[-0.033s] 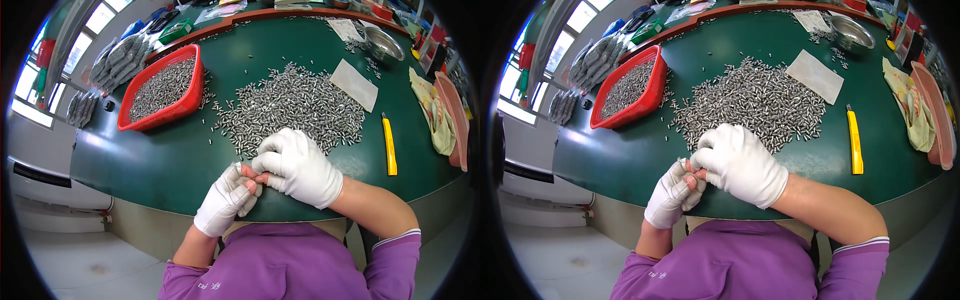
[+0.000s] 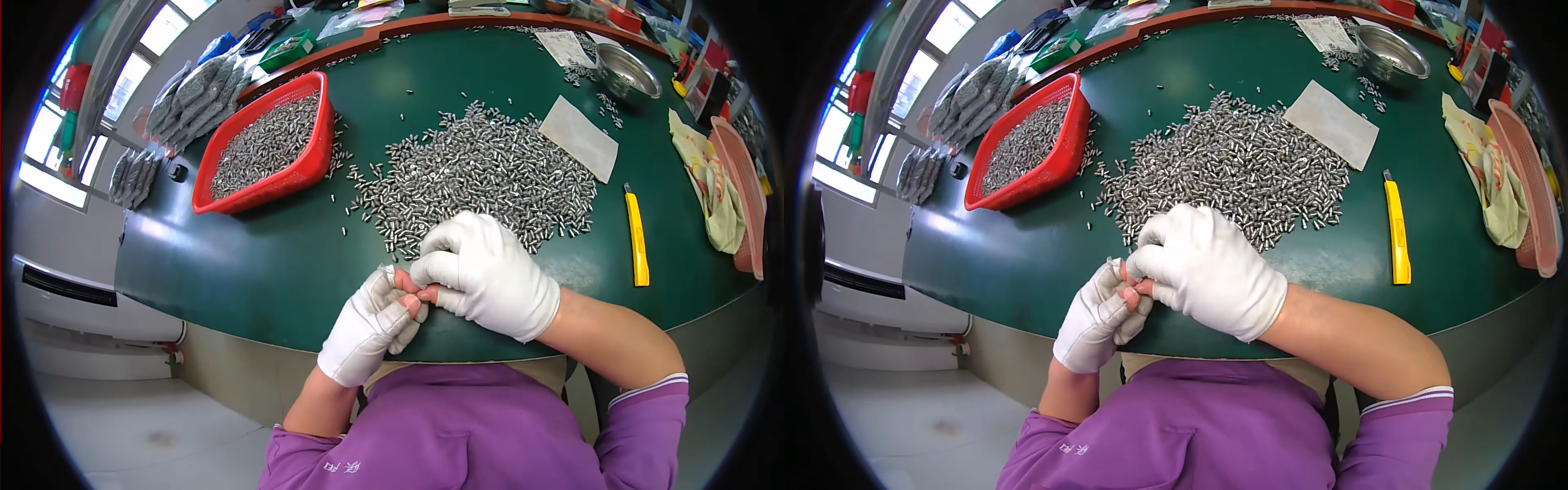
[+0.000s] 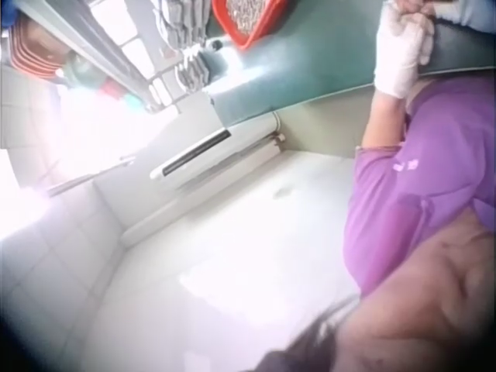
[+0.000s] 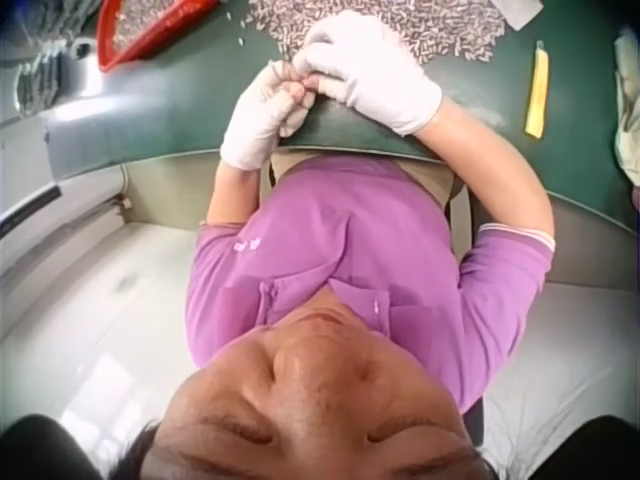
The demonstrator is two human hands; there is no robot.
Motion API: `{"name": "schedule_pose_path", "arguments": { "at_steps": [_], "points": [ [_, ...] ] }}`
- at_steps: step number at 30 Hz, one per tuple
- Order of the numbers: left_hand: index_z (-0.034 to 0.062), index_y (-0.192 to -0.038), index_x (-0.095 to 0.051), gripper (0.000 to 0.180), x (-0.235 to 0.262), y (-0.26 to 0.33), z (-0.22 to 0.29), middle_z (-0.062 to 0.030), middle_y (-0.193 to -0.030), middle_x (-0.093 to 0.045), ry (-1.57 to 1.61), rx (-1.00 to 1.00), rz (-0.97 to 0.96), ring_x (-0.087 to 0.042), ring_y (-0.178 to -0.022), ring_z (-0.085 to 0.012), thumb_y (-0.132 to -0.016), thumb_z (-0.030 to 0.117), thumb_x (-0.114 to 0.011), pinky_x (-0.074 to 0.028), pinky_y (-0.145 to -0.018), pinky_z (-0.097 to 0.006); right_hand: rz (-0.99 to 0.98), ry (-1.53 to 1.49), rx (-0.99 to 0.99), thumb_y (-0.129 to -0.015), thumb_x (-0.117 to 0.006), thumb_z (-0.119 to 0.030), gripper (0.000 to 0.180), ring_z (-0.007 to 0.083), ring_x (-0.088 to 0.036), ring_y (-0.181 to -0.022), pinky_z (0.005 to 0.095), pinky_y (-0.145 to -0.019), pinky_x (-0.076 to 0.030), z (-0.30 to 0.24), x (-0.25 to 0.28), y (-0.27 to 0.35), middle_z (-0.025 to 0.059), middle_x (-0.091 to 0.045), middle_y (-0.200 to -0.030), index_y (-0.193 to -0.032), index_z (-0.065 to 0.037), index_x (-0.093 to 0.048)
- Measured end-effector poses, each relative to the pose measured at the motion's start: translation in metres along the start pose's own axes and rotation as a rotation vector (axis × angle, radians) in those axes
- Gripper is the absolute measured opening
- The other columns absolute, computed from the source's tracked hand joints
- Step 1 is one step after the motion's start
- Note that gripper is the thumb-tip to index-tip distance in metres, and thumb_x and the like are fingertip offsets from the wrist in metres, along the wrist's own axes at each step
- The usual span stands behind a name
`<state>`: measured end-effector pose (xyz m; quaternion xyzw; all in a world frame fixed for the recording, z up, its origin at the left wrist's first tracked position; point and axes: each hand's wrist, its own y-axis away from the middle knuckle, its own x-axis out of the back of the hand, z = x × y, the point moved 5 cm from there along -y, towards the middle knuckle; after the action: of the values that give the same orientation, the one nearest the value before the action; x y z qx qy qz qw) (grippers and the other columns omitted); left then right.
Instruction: Manually inspecting and sorting small metal pins on a workbench in a manufacturing setting.
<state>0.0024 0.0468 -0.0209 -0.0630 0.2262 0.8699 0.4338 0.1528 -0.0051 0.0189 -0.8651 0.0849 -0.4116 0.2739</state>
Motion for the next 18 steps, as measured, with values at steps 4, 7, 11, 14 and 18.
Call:
{"name": "schedule_pose_path", "arguments": {
  "at_steps": [4,7,11,14,18],
  "points": [
    [0.0104,-0.108,-0.055,0.018,0.001,0.002,-0.001,0.0012,-0.083,-0.058,0.060,-0.012,-0.030,-0.046,-0.058,-0.0022,-0.098,0.024,-0.062,-0.034,-0.049,-0.016,0.019,-0.009,-0.009,-0.071,-0.078,-0.020,0.018,0.0267,-0.058,-0.086,0.0396,-0.076,-0.048,0.001,0.001,0.001,0.0019,-0.063,-0.094,-0.087,-0.016,-0.069],
    [0.0086,-0.106,-0.056,0.025,0.005,0.003,-0.003,0.0009,-0.079,-0.055,0.110,-0.017,0.097,-0.038,-0.054,-0.0034,-0.094,0.027,-0.067,-0.026,-0.047,-0.017,0.057,-0.021,-0.035,-0.076,-0.074,-0.020,0.012,0.0276,-0.061,-0.083,0.0411,-0.070,-0.052,0.005,0.006,-0.003,0.0041,-0.064,-0.086,-0.086,-0.014,-0.071],
    [0.0097,-0.102,-0.055,0.024,0.005,0.004,-0.001,-0.0007,-0.082,-0.056,0.094,-0.002,0.111,-0.040,-0.055,-0.0044,-0.095,0.030,-0.066,-0.029,-0.049,-0.018,0.080,0.105,-0.076,-0.072,-0.077,-0.016,0.016,0.0266,-0.060,-0.083,0.0397,-0.073,-0.050,0.010,0.006,-0.001,0.0019,-0.064,-0.091,-0.087,-0.016,-0.071],
    [0.0101,-0.102,-0.054,0.025,0.003,0.006,-0.001,-0.0012,-0.082,-0.055,0.120,0.012,0.157,-0.040,-0.055,-0.0048,-0.095,0.032,-0.065,-0.030,-0.049,-0.018,0.037,0.138,-0.090,-0.071,-0.075,-0.014,0.016,0.0264,-0.061,-0.084,0.0397,-0.073,-0.050,0.013,0.004,-0.001,0.0019,-0.064,-0.092,-0.087,-0.016,-0.071],
    [0.0107,-0.106,-0.055,0.027,0.007,0.005,-0.004,-0.0028,-0.083,-0.054,0.127,-0.020,0.092,-0.038,-0.054,-0.0052,-0.095,0.033,-0.065,-0.028,-0.049,-0.019,-0.089,0.219,-0.029,-0.070,-0.073,-0.012,0.016,0.0263,-0.062,-0.087,0.0396,-0.072,-0.051,0.012,-0.005,-0.001,0.0028,-0.064,-0.096,-0.086,-0.015,-0.070]
  ]
}}
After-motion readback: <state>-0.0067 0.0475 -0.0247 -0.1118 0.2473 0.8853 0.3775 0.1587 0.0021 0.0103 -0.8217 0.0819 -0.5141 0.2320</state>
